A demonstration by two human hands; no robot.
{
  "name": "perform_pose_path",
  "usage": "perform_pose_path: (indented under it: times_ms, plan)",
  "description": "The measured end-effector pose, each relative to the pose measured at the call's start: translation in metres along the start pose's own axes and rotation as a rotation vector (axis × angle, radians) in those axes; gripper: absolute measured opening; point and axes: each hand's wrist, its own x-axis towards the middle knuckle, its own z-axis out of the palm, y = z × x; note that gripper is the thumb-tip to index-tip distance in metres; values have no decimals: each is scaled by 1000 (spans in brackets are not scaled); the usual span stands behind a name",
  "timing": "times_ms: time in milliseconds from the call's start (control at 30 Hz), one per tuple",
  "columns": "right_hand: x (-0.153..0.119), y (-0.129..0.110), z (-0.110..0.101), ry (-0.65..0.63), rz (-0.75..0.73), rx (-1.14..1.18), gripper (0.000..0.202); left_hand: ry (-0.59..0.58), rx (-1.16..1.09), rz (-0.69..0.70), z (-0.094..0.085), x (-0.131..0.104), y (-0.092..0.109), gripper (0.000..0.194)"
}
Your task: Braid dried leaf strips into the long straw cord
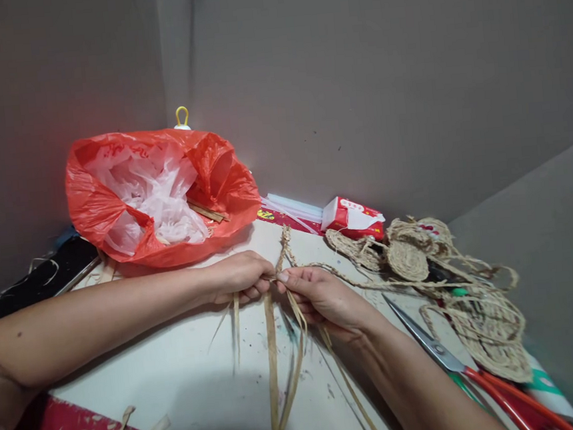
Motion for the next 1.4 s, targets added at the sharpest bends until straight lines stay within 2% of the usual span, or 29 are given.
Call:
perform_pose_path:
  times_ms: [200, 333, 533, 733, 900, 1000, 1100, 1167, 1267, 1400]
  plan:
    - [0, -2, -8, -75, 15, -108, 39, -128, 149, 84, -11, 3, 6, 17]
    - [1, -2, -13, -93, 3, -208, 40, -157, 230, 70, -17, 7, 6, 14]
    - [1, -1, -12, -47, -212, -598, 29, -238, 154, -23, -19, 12, -1, 18]
    - [-3, 4, -8, 78, -350, -932, 25, -98, 214, 39, -9, 8, -4, 18]
    - [-7, 0, -15, 130, -273, -1021, 27, 55, 477, 178, -6, 7, -8, 16]
    - [-8, -5, -14, 65, -148, -772, 26, 76, 560, 224, -6, 8, -9, 17]
    - [-9, -6, -3, -4, -27, -360, 28, 93, 509, 248, -4, 8, -11, 22]
    - [-11, -4, 8, 9, -19, -253, 30, 93, 430, 265, -2, 7, -13, 24]
    - [-14, 3, 21, 112, -62, -416, 29, 74, 264, 266, 1, 6, -16, 24]
    - [-15, 10, 28, 307, -186, -941, 32, 105, 94, 192, 7, 3, -15, 20]
